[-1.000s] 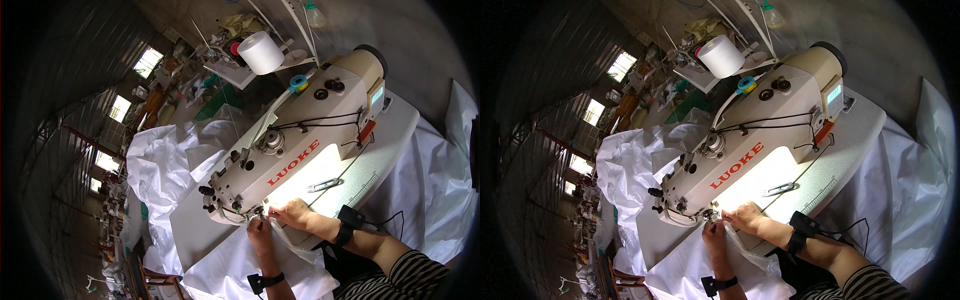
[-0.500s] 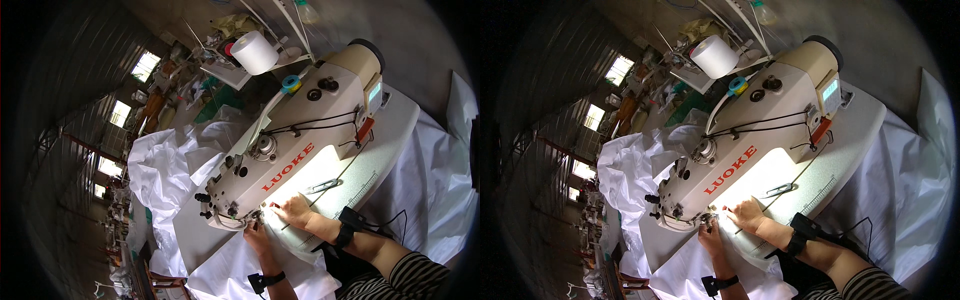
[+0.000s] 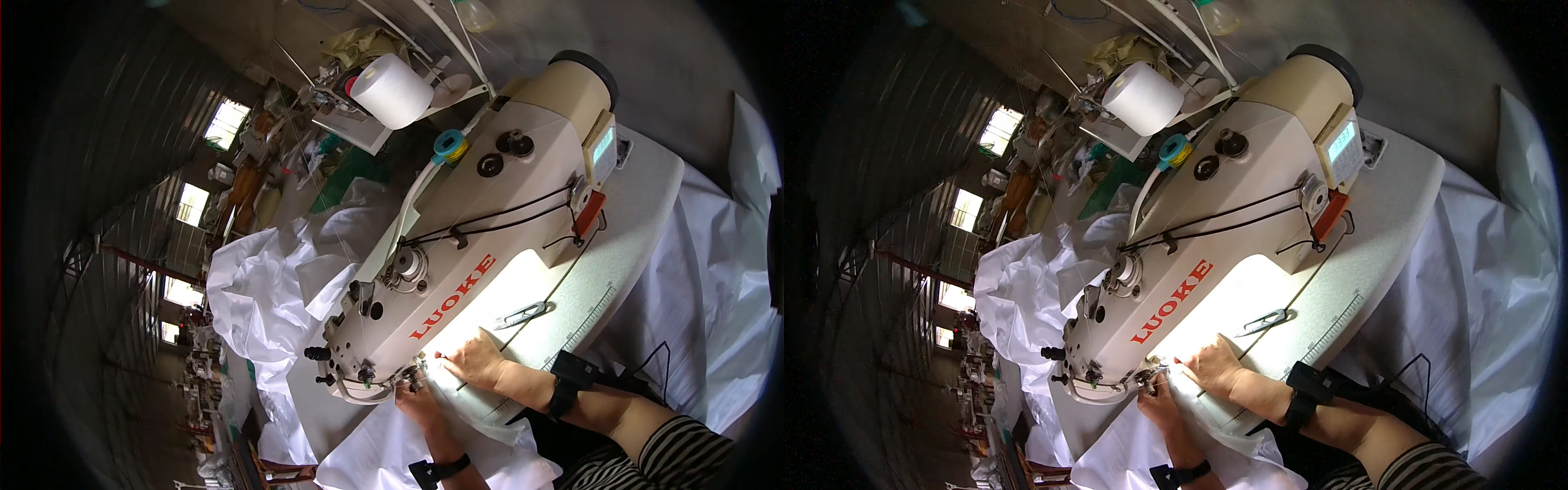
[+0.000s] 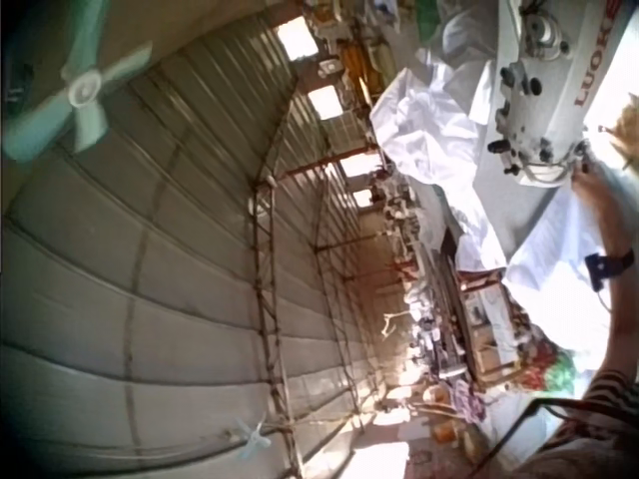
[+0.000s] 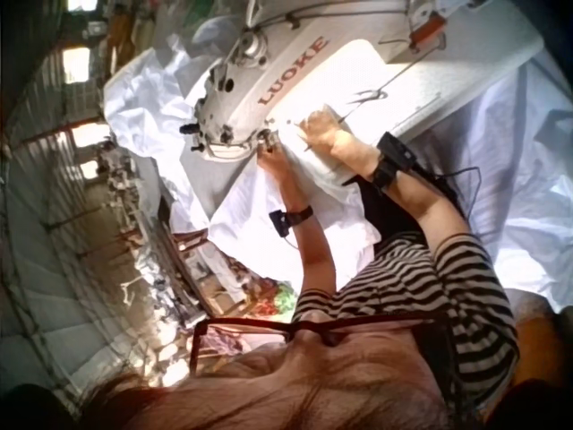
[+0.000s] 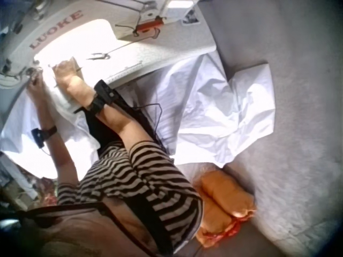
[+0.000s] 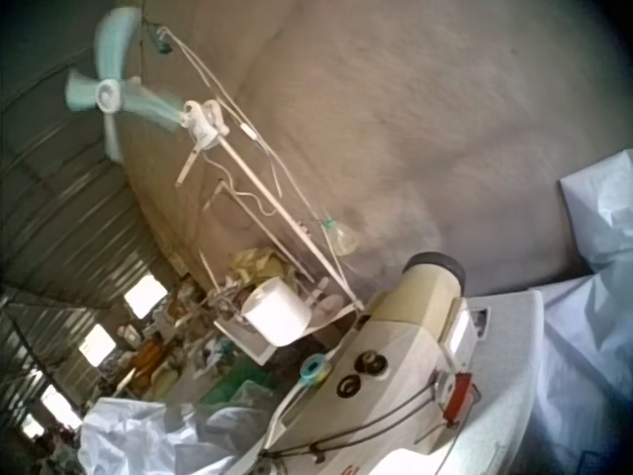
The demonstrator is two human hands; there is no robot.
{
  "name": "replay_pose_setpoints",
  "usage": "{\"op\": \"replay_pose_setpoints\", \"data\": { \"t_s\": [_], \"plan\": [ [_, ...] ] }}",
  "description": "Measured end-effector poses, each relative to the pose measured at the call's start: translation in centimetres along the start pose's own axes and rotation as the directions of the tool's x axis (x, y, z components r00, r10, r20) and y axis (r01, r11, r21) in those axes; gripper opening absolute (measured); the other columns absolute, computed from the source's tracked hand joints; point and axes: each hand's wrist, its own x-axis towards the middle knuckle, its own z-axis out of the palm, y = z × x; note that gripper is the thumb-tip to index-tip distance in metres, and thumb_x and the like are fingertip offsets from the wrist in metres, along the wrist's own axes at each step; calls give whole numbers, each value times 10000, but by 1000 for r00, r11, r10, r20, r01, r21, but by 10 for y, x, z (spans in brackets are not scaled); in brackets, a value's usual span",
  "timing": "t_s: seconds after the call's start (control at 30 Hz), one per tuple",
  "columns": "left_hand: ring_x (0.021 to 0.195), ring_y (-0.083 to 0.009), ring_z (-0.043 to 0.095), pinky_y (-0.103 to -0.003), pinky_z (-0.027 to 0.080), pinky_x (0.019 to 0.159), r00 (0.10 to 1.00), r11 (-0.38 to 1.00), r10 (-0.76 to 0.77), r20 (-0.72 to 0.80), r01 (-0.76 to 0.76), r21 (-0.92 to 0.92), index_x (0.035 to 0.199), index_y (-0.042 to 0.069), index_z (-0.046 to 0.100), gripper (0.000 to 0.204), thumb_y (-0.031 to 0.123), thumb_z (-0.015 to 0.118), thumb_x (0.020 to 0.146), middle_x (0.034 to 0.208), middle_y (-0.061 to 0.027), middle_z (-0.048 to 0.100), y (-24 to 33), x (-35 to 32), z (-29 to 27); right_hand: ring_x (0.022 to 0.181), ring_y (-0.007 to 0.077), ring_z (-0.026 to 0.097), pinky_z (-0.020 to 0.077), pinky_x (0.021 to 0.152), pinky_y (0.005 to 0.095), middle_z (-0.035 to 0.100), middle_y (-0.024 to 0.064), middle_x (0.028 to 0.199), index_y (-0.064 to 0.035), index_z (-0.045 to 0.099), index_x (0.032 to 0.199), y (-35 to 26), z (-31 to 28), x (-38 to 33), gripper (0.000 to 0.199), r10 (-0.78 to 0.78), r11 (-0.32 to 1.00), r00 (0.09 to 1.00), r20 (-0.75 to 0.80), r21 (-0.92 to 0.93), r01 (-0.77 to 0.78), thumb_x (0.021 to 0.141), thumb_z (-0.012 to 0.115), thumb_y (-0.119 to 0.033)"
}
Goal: The recorder is using an industrial sewing machine to join or hem large white plastic sheets.
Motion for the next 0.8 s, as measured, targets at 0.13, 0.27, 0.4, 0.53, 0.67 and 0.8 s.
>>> {"op": "replay_pose_setpoints", "data": {
  "t_s": [0.13, 0.27, 0.4, 0.53, 0.67, 0.8],
  "plan": [
    [736, -186, 681, -323, 550, 691, 999, 997, -34, 5, 34, -71, 948, -85, 691, 162, 47, 712, 857, 862, -139, 734, -1, 0, 1, 829, 258, 637, 455, 779, 382, 684, 81, 847, -110, 692, 985, -1, 1, -2, 260, 14, 1000, 998, 65, -16, -13, 908, 593, -337],
    [745, -183, 678, -332, 545, 704, 998, 995, -55, 4, 55, -87, 949, -84, 701, 172, 67, 709, 867, 854, -133, 735, 0, 0, -1, 844, 242, 636, 448, 804, 378, 687, 72, 884, -134, 701, 1001, -1, 3, -1, 256, 11, 999, 999, 50, -31, -10, 905, 589, -343],
    [725, -167, 659, -327, 532, 690, 997, 996, -65, 32, 67, -67, 935, -70, 719, 169, 89, 702, 879, 822, -113, 730, -1, 1, -1, 870, 229, 635, 444, 816, 383, 689, 57, 926, -173, 708, 1023, -1, 2, 0, 242, -11, 999, 997, 77, -33, 14, 897, 589, -343],
    [691, -144, 623, -312, 514, 664, 998, 993, -65, 26, 67, -101, 924, -59, 731, 164, 95, 702, 878, 787, -89, 717, -4, 2, 2, 897, 219, 635, 442, 830, 389, 689, 42, 954, -201, 710, 1044, -1, -2, 0, 232, -18, 998, 996, 90, -55, 23, 891, 592, -330],
    [682, -137, 614, -305, 509, 658, 998, 993, -55, 8, 55, -100, 927, -62, 729, 151, 77, 696, 878, 779, -83, 714, -7, 2, 3, 906, 218, 639, 442, 843, 383, 691, 41, 957, -203, 711, 1051, -2, -7, -1, 236, -48, 997, 998, 33, -63, 50, 897, 583, -329],
    [677, -138, 613, -301, 508, 656, 999, 994, -39, -15, 37, -101, 922, -65, 728, 144, 67, 694, 876, 775, -79, 712, -6, 1, 3, 906, 216, 642, 440, 850, 384, 692, 42, 962, -208, 707, 1069, -3, -8, -1, 249, -30, 997, 995, 99, -72, 37, 903, 576, -339]
  ]
}}
